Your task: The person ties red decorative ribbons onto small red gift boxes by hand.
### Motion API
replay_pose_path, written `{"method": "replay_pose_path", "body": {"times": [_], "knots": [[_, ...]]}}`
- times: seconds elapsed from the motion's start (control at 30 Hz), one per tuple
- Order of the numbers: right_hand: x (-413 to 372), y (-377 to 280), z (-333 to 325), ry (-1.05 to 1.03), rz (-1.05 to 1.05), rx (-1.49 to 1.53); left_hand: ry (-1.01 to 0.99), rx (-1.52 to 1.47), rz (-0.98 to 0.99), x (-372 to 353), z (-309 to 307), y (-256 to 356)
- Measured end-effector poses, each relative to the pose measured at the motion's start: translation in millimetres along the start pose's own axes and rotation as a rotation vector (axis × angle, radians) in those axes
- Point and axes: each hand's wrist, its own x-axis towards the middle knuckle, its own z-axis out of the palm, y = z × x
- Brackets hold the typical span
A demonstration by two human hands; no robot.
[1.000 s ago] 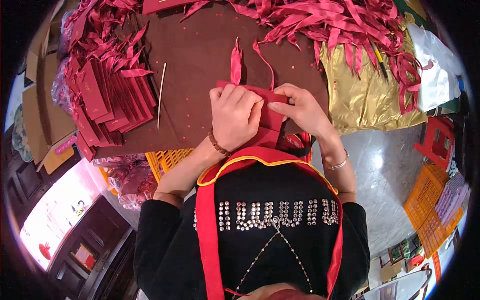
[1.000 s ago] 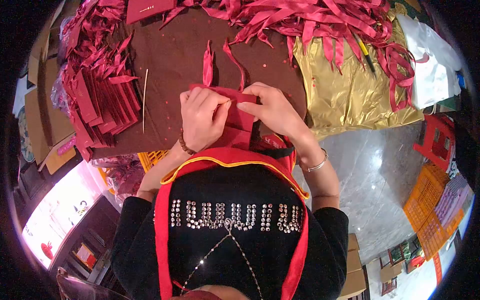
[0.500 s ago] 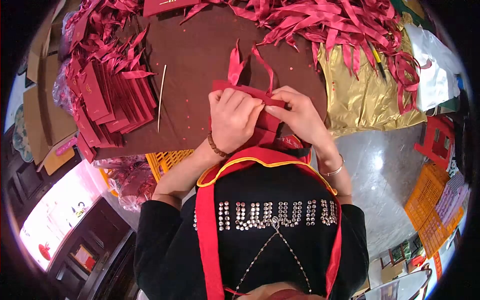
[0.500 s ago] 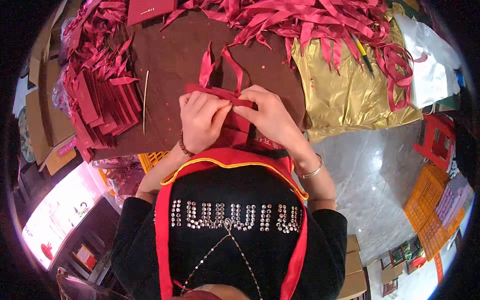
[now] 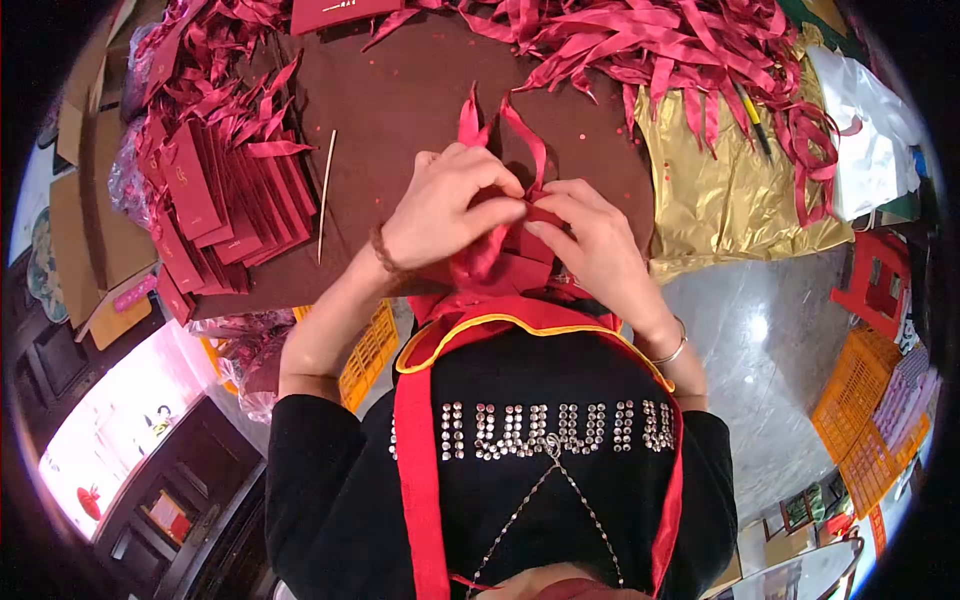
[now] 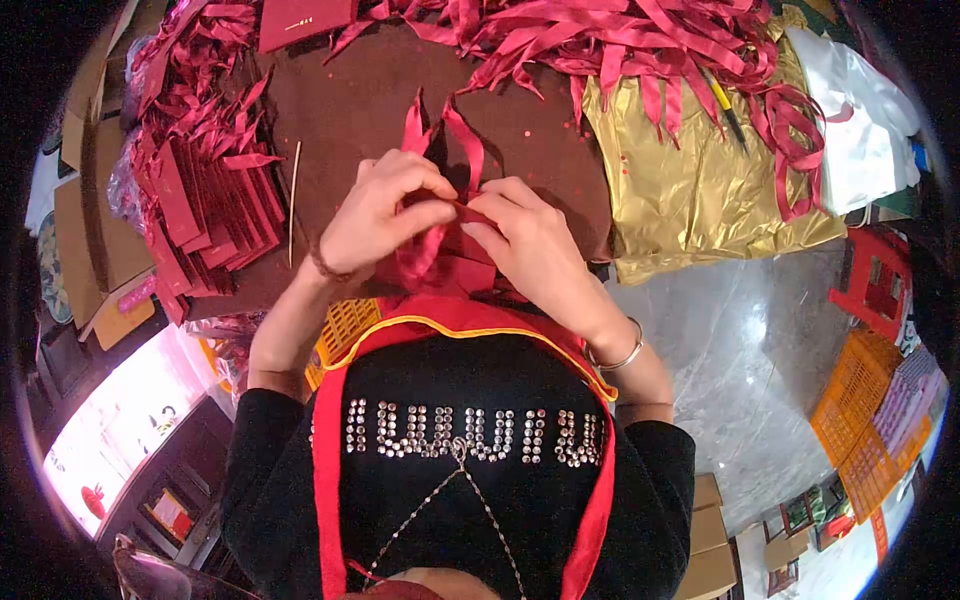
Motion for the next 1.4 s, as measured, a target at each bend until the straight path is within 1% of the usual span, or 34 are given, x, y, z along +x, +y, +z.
{"method": "replay_pose_path", "body": {"times": [0.03,0.07,0.1,0.17,0.2,0.23,0.3,0.33,0.37,0.43,0.47,0.5,0.57,0.6,0.67,0.7,0.77,0.8,0.87,0.9,0.97,1.0,1.03,1.1,1.13,1.17,1.23,1.27,1.33,1.37,1.4], "knots": [[0,-1,1,0.028,0.001,-0.037,-0.017,-0.081,0.017,5,-2,-7],[0,-2,3,0.055,0.001,-0.073,-0.022,-0.195,-0.021,8,-5,-9],[0,-4,5,0.055,-0.002,-0.072,-0.020,-0.192,-0.022,13,-8,-8],[1,-7,9,0.053,0.009,-0.048,-0.282,-0.207,-0.148,21,-14,-7],[1,-6,10,0.053,0.005,-0.047,-0.358,-0.193,-0.217,25,-12,-11],[0,-5,12,0.058,0.010,-0.057,-0.355,-0.189,-0.217,30,-15,-13],[1,-5,15,0.065,0.014,-0.065,-0.626,-0.304,-0.289,42,-22,-18],[1,-5,15,0.073,-0.006,-0.079,-0.684,-0.267,-0.365,47,-21,-19],[1,-6,15,0.081,-0.026,-0.093,-0.684,-0.266,-0.365,52,-20,-21],[0,-8,14,0.069,-0.018,-0.095,-0.782,-0.219,-0.315,58,-20,-22],[0,-9,13,0.057,-0.008,-0.094,-0.825,-0.172,-0.320,60,-21,-19],[1,-9,13,0.055,-0.012,-0.094,-0.821,-0.171,-0.321,61,-21,-20],[0,-8,14,0.065,-0.011,-0.099,-0.872,-0.248,-0.225,62,-19,-25],[1,-7,14,0.062,-0.014,-0.100,-0.868,-0.249,-0.226,61,-17,-26],[1,-6,15,0.062,0.002,-0.088,-0.857,-0.456,-0.281,59,-13,-30],[1,-5,16,0.058,0.001,-0.087,-0.854,-0.458,-0.284,58,-11,-31],[1,-2,17,0.105,-0.037,-0.095,-0.804,-0.554,-0.276,56,-7,-33],[1,-1,16,0.102,-0.038,-0.095,-0.801,-0.555,-0.277,55,-2,-34],[4,4,15,0.058,0.065,0.003,-0.625,-0.314,-0.433,51,9,-36],[5,9,15,0.056,0.063,0.004,-0.623,-0.314,-0.435,49,11,-37],[7,22,16,0.042,0.010,0.053,-0.449,-0.085,0.050,44,13,-38],[9,22,15,0.005,0.120,0.159,-0.453,-0.052,-0.110,43,11,-28],[10,26,15,0.001,0.120,0.159,-0.452,-0.054,-0.113,42,14,-29],[11,32,15,-0.052,0.105,0.182,-0.265,-0.175,-0.170,42,19,-34],[12,29,16,-0.054,0.051,0.209,-0.208,-0.177,-0.314,53,17,-38],[12,26,16,-0.056,0.051,0.208,-0.115,-0.485,-0.558,58,19,-38],[14,20,15,-0.081,0.061,0.191,-0.144,-0.465,-0.479,69,8,-29],[14,18,14,-0.083,0.059,0.190,-0.141,-0.466,-0.478,74,6,-29],[16,15,13,-0.126,0.154,0.240,-0.040,-0.649,-0.319,83,3,-27],[16,15,12,-0.126,0.153,0.239,-0.039,-0.649,-0.319,87,2,-25],[16,15,12,-0.131,0.146,0.233,0.041,-0.708,-0.234,91,0,-22]]}}
